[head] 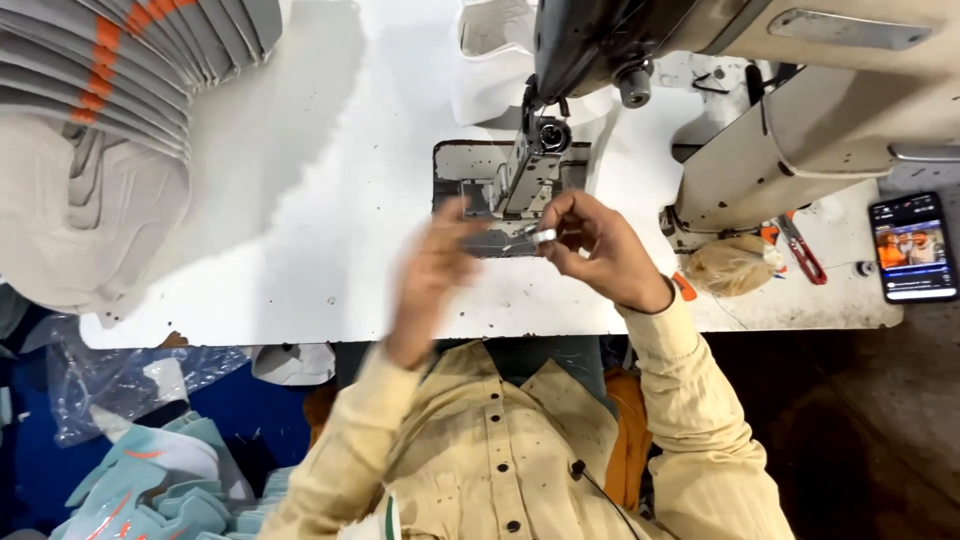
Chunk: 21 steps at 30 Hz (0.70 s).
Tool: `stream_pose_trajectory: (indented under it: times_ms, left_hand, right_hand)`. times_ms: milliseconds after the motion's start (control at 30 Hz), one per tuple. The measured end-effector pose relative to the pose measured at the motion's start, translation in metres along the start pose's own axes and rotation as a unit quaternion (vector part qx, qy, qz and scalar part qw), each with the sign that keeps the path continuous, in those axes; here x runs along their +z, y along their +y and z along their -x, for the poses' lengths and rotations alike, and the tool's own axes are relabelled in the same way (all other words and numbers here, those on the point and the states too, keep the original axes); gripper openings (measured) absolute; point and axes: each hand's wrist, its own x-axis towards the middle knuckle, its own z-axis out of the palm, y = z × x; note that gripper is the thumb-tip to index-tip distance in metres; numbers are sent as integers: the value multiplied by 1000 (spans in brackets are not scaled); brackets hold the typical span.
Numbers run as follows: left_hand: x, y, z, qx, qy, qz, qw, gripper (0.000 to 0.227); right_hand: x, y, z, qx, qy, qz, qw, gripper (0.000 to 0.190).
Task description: Sewing and assembling pieces of shoe uppers using an industrial sewing machine.
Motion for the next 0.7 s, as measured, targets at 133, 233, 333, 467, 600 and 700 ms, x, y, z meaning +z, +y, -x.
stream_pose_trajectory:
  times_ms: [133, 233, 333, 467, 600, 700]
  left_hand:
    - [60, 23, -7, -101, -203, -260, 939, 44]
    - [2, -2, -3, -152, -55, -172, 972, 26]
    - [-144, 4, -14, -10, 175, 160, 971, 25]
    - [-227, 44, 30, 98, 316, 386, 861, 31]
    - [-93, 15, 23, 85, 302, 97, 944, 33]
    - [19, 9, 0, 24, 48, -20, 998, 40]
  right_hand:
    - [-4, -5, 9, -15, 6, 78, 997, 22]
    - [-18, 1, 15, -8, 28, 101, 994, 21]
    - [-28, 14, 13, 24, 36, 76, 996, 19]
    - [-30, 34, 7, 45, 31, 14, 998, 18]
    - [-11, 25, -2, 38, 17, -5, 999, 18]
    - [-3, 7, -4, 31, -2, 16, 999, 20]
